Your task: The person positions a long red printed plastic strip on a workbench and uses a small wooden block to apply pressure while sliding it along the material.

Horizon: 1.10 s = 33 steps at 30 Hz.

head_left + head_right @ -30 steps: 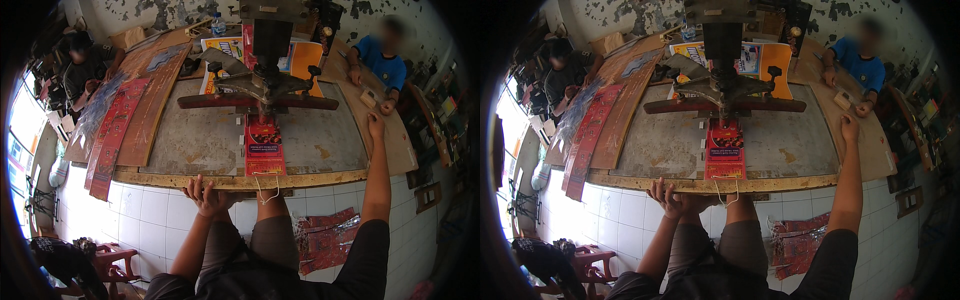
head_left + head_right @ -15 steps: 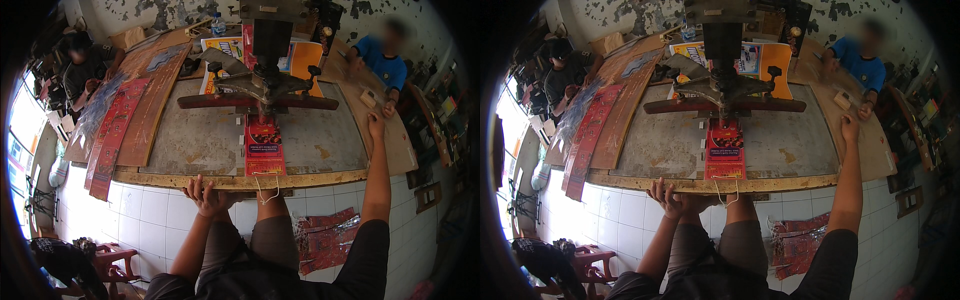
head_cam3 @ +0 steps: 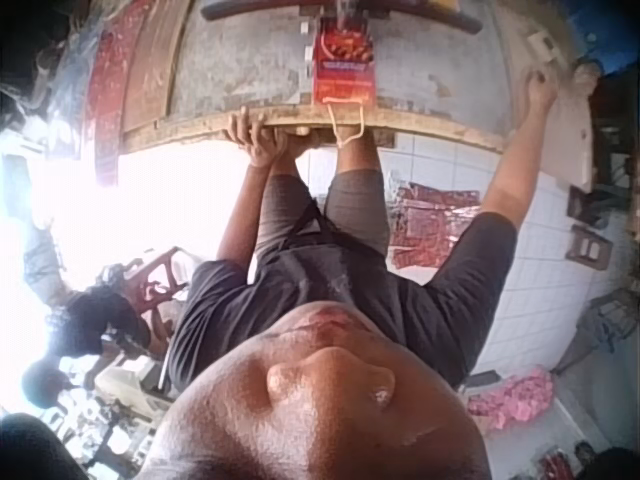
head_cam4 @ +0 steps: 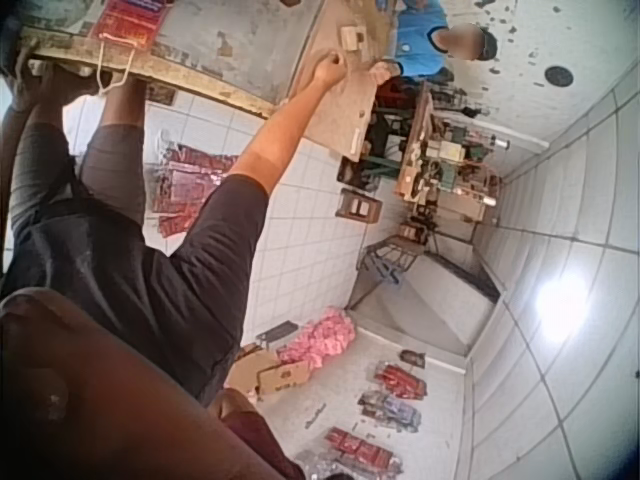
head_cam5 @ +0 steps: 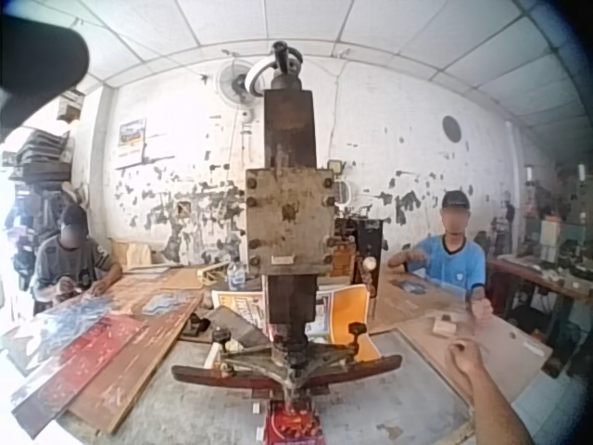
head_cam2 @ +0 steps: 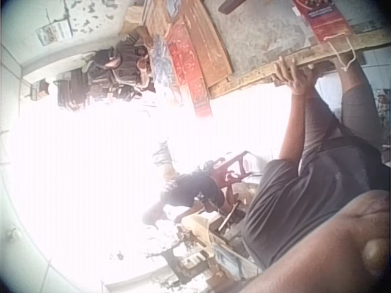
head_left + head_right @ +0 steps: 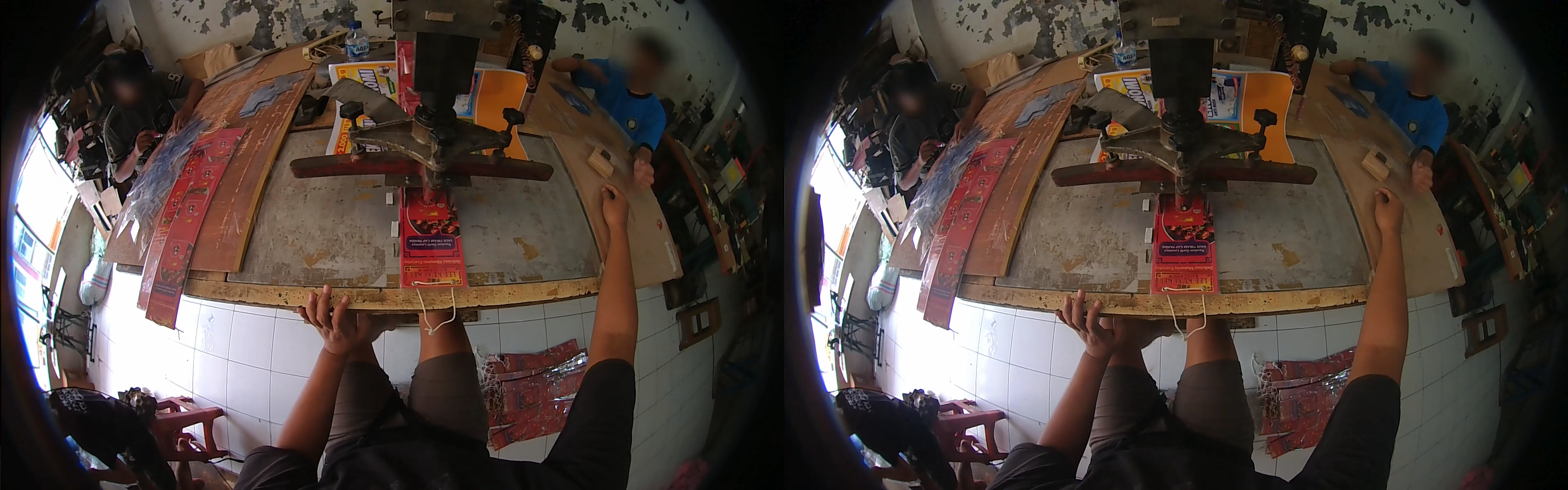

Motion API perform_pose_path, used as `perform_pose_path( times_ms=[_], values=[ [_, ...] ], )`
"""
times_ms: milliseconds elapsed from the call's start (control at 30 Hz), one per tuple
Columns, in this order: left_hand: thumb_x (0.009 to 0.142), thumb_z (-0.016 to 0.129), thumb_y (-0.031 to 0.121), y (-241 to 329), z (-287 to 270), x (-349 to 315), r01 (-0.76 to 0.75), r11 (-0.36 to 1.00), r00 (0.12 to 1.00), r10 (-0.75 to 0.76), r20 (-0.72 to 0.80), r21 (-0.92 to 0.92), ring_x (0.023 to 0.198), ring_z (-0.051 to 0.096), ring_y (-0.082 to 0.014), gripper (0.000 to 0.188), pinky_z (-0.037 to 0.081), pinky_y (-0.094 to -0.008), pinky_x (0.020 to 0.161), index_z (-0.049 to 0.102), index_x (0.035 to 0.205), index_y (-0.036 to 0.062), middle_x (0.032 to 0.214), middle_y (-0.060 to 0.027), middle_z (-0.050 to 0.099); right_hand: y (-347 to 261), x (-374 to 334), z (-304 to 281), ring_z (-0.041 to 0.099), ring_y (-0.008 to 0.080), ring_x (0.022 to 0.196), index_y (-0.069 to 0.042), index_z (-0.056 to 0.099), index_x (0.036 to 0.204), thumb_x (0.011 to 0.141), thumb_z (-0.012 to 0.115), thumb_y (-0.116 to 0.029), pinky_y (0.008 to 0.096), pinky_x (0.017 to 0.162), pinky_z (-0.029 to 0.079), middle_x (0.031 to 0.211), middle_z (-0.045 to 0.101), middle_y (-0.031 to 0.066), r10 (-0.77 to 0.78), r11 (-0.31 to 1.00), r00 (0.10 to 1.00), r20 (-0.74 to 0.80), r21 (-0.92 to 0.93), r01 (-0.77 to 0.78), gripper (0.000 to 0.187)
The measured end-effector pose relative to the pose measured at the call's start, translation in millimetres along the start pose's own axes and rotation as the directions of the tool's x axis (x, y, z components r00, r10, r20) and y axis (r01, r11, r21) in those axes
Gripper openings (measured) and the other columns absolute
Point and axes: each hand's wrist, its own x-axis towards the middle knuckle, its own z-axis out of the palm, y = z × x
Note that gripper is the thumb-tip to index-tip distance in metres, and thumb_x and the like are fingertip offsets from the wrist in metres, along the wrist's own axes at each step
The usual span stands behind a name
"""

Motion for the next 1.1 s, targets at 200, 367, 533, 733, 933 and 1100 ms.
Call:
perform_pose_path(
  times_ms=[200,367,533,733,933,1100],
  values=[
    [0.09,0.072,0.039,0.2,-0.5,0.0,0.005,1.0,1.0,-0.005,0.002,0.01,0.153,0.031,-0.0452,0.062,0.011,-0.0659,0.127,0.046,0.142,0.0193,0.158,-0.0184,0.045,-8.6,-5.4,-1.1,0.066,0.0345,0.127,-0.004,0.075,0.125,0.105,0.063,-0.024,0.0432,0.109,0.049,0.134,0.072,0.0175,0.058,0.998,0.998,-0.002,0.003,-0.058,0.03],
    [0.089,0.071,0.039,-0.1,0.2,-1.3,0.006,1.0,1.0,-0.006,0.004,0.001,0.154,0.031,-0.0455,0.062,0.01,-0.0659,0.127,0.047,0.142,0.0192,0.158,-0.0184,0.045,-6.1,-3.3,-2.3,0.066,0.0344,0.127,-0.004,0.075,0.124,0.105,0.062,-0.022,0.043,0.109,0.049,0.133,0.072,0.0174,0.071,0.997,0.997,-0.009,0.004,-0.071,0.029],
    [0.089,0.072,0.039,-1.2,-0.2,-2.4,0.009,1.0,1.0,-0.009,0.008,0.001,0.153,0.031,-0.0456,0.062,0.011,-0.0658,0.127,0.047,0.142,0.0192,0.158,-0.0184,0.044,-5.4,-4.3,-1.6,0.068,0.0333,0.124,-0.005,0.076,0.122,0.105,0.061,-0.019,0.0421,0.107,0.05,0.131,0.073,0.017,0.06,0.998,0.998,-0.034,0.02,-0.059,0.026],
    [0.088,0.073,0.038,-0.8,0.2,-2.8,0.015,1.0,1.0,-0.015,0.013,-0.006,0.153,0.03,-0.046,0.062,0.011,-0.0659,0.127,0.048,0.142,0.0194,0.158,-0.0181,0.044,0.6,-1.6,-1.5,0.07,0.032,0.12,-0.005,0.076,0.12,0.104,0.062,-0.018,0.041,0.104,0.052,0.127,0.074,0.0154,0.041,0.999,0.996,-0.079,0.023,-0.04,0.024],
    [0.089,0.072,0.038,-0.9,-0.8,-1.9,0.014,1.0,1.0,-0.014,0.012,-0.005,0.153,0.03,-0.046,0.061,0.01,-0.066,0.126,0.048,0.142,0.0196,0.159,-0.0181,0.044,-6.2,-5.9,-4.4,0.069,0.0296,0.119,-0.007,0.076,0.119,0.106,0.061,-0.019,0.0403,0.104,0.052,0.126,0.074,0.0131,0.078,0.996,0.991,-0.107,0.054,-0.072,0.024],
    [0.089,0.072,0.039,0.2,0.1,-2.6,0.014,1.0,1.0,-0.015,0.012,0.026,0.153,0.03,-0.0458,0.062,0.01,-0.0663,0.126,0.047,0.142,0.0195,0.16,-0.0182,0.043,-7.9,-6.9,-7.1,0.068,0.0288,0.122,-0.008,0.076,0.121,0.108,0.059,-0.02,0.0411,0.107,0.052,0.127,0.074,0.0123,0.107,0.993,0.988,-0.108,0.065,-0.101,0.025]
  ],
)
